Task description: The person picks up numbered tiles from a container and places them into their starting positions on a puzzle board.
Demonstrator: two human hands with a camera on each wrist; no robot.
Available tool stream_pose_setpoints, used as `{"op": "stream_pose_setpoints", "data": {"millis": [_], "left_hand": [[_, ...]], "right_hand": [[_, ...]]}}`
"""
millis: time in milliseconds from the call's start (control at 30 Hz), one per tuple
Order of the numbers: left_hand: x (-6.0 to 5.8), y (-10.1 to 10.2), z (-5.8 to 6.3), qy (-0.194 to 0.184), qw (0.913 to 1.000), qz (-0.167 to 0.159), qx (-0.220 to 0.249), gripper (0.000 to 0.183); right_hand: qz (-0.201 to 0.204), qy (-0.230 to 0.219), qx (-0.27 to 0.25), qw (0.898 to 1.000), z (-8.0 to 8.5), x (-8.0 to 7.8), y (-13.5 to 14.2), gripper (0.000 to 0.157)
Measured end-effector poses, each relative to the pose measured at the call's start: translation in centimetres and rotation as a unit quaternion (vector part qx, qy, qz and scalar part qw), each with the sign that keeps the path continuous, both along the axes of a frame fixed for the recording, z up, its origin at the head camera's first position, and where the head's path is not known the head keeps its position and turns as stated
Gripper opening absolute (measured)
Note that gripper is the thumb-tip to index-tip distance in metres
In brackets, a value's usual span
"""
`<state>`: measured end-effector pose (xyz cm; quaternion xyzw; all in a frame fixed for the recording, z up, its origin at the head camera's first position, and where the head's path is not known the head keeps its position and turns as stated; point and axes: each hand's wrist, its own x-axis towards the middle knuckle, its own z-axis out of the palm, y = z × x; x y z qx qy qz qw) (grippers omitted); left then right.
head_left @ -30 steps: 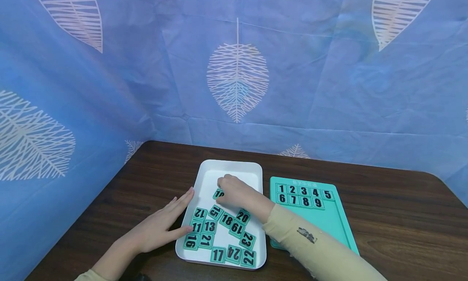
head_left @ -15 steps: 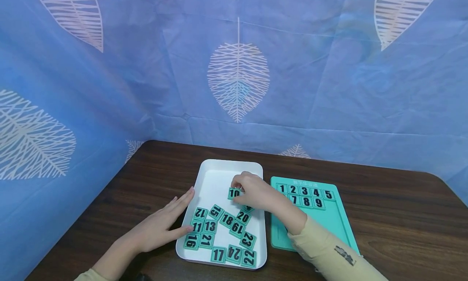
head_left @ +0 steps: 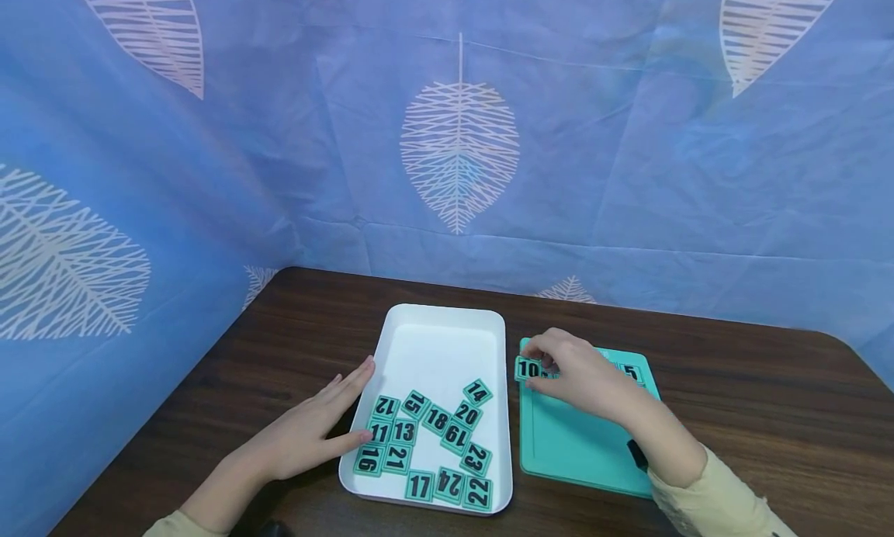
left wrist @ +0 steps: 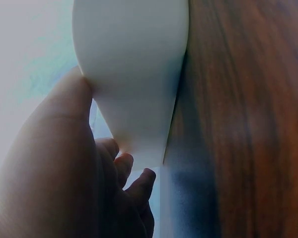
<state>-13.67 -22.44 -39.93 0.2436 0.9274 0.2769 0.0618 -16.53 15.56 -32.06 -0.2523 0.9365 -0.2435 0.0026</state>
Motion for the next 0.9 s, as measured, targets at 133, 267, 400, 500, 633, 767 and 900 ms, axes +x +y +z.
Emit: {"op": "stream_pose_setpoints", "data": {"millis": [133, 267, 400, 500, 633, 767, 900], "left_hand": [[-0.1, 0.1, 0.0, -0.003, 1.0, -0.001, -0.001, 0.084], [-0.1, 0.1, 0.0, -0.001, 1.0, -0.003, -0.001, 0.084], [0.0, 0.1, 0.0, 0.003, 1.0, -0.003, -0.001, 0.084], [0.0, 0.0, 0.0, 0.004, 1.0, 0.001, -0.002, 0.084], [0.0, 0.0, 0.0, 0.001, 1.0, 0.004, -0.004, 0.084], [0.0, 0.0, -0.1, -0.002, 1.0, 0.005, -0.002, 0.084], [0.0, 0.0, -0.1, -0.003, 1.0, 0.006, -0.001, 0.084]], "right_hand": [[-0.015, 0.007, 0.011, 1.0, -0.3, 0.2, 3.0, 0.03], [-0.035, 0.004, 0.03, 0.999, -1.0, 0.3, 5.7, 0.03], [-0.052, -0.003, 0.046, 0.998, -1.7, 0.2, 8.2, 0.03], [-0.061, -0.012, 0.055, 0.997, -2.2, 0.0, 9.7, 0.03], [-0.07, -0.024, 0.069, 0.995, -2.8, -0.1, 11.0, 0.031], [-0.077, -0.031, 0.08, 0.993, -3.2, -0.2, 11.6, 0.031], [-0.081, -0.042, 0.086, 0.992, -3.5, -0.2, 11.9, 0.033]]}}
